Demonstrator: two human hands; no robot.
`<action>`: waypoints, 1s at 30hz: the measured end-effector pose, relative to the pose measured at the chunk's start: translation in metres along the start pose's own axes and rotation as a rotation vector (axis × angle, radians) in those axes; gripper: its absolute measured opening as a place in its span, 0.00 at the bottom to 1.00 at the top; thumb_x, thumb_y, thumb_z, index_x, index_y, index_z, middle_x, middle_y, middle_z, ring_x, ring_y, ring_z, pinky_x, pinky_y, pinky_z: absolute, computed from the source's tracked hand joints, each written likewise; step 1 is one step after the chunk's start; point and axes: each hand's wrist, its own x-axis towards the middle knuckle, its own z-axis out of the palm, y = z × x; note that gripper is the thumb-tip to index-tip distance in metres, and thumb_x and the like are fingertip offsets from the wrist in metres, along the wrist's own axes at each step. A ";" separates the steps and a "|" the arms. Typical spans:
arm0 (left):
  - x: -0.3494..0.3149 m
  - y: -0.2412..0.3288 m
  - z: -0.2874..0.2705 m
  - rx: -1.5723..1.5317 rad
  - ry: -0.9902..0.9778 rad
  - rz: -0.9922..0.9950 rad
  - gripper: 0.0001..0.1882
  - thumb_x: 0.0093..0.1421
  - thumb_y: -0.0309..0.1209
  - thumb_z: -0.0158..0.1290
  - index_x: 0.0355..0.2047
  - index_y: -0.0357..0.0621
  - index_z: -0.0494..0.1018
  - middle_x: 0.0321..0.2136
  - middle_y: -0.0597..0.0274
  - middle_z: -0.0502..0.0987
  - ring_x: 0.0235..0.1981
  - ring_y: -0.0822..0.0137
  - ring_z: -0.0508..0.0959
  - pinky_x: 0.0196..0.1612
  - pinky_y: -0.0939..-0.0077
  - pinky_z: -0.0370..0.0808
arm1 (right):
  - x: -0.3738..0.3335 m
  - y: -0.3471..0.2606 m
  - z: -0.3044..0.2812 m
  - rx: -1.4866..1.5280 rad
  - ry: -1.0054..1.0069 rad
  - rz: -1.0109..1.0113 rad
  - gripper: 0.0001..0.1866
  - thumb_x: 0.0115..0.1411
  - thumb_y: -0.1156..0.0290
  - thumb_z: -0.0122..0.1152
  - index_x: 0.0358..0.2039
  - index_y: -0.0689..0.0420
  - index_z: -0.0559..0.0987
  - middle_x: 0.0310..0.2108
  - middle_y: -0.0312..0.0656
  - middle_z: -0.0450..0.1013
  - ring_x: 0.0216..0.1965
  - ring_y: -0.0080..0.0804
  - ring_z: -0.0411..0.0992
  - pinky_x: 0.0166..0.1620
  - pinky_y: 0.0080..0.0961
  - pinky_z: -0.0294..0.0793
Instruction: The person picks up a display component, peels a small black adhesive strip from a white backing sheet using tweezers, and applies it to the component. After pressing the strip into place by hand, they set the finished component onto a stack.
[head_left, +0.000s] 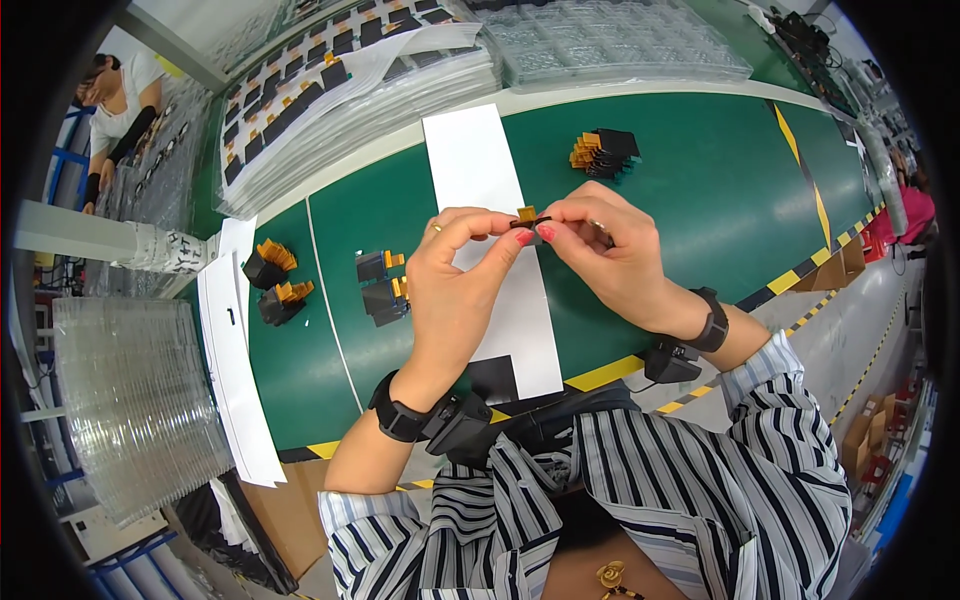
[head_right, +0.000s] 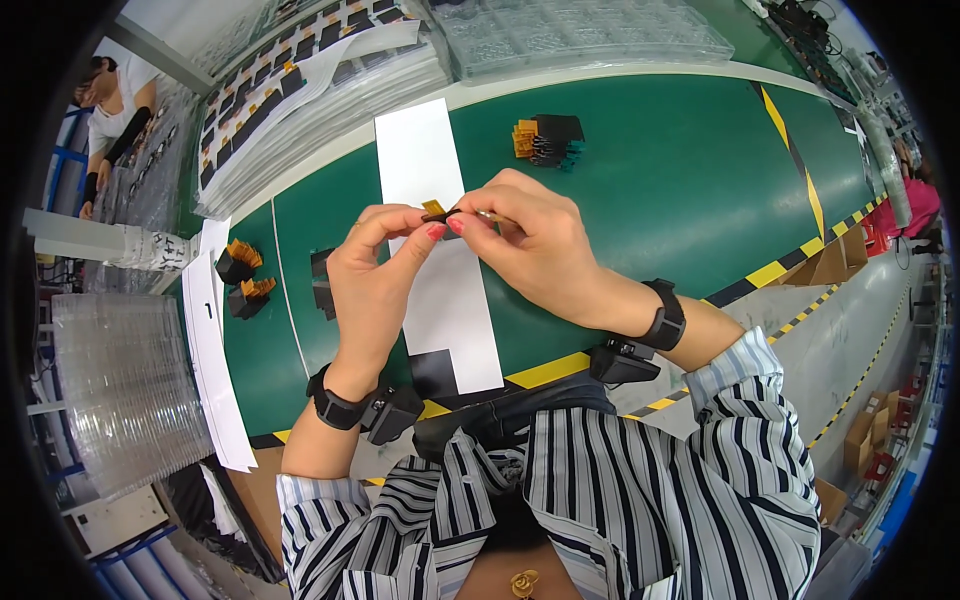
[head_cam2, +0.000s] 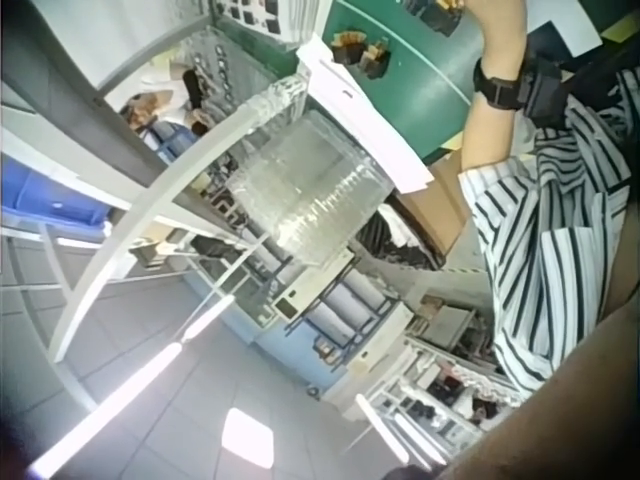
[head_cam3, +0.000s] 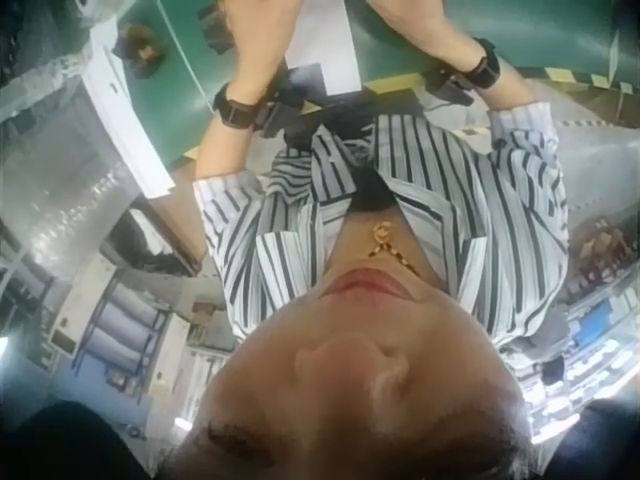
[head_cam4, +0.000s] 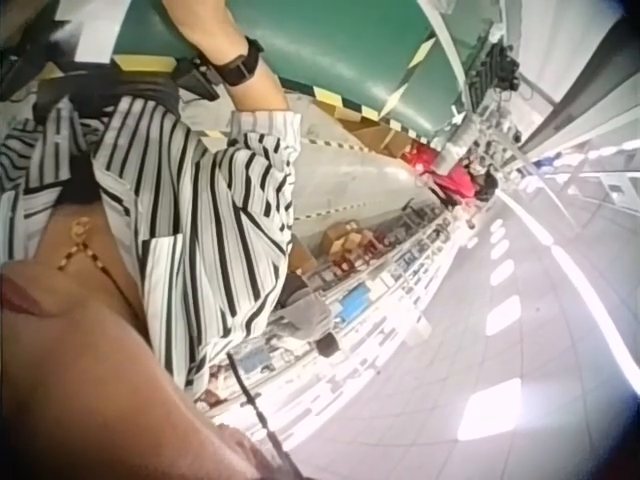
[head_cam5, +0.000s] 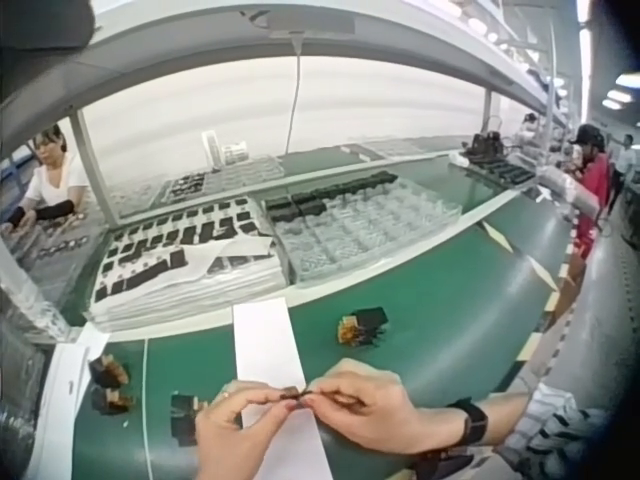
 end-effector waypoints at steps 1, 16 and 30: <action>-0.001 -0.001 0.000 -0.104 -0.034 -0.081 0.08 0.48 0.25 0.57 0.28 0.37 0.72 0.27 0.66 0.73 0.30 0.75 0.69 0.35 0.82 0.66 | 0.000 0.000 0.001 0.004 -0.007 -0.004 0.03 0.50 0.80 0.57 0.26 0.62 0.74 0.23 0.34 0.66 0.19 0.12 0.57 0.20 0.10 0.53; 0.003 0.005 0.005 -0.466 -0.152 -0.343 0.15 0.56 0.22 0.47 0.45 0.37 0.66 0.28 0.64 0.74 0.34 0.75 0.73 0.41 0.84 0.67 | 0.052 0.048 -0.072 -0.369 0.087 0.044 0.04 0.54 0.78 0.50 0.27 0.63 0.74 0.26 0.40 0.69 0.29 0.26 0.66 0.32 0.19 0.65; -0.035 0.040 -0.046 0.401 -0.372 -0.041 0.09 0.49 0.22 0.52 0.33 0.36 0.72 0.31 0.61 0.74 0.34 0.66 0.73 0.39 0.77 0.70 | -0.019 -0.013 -0.059 0.237 0.070 0.099 0.10 0.58 0.74 0.46 0.27 0.68 0.73 0.31 0.46 0.71 0.27 0.31 0.70 0.32 0.21 0.70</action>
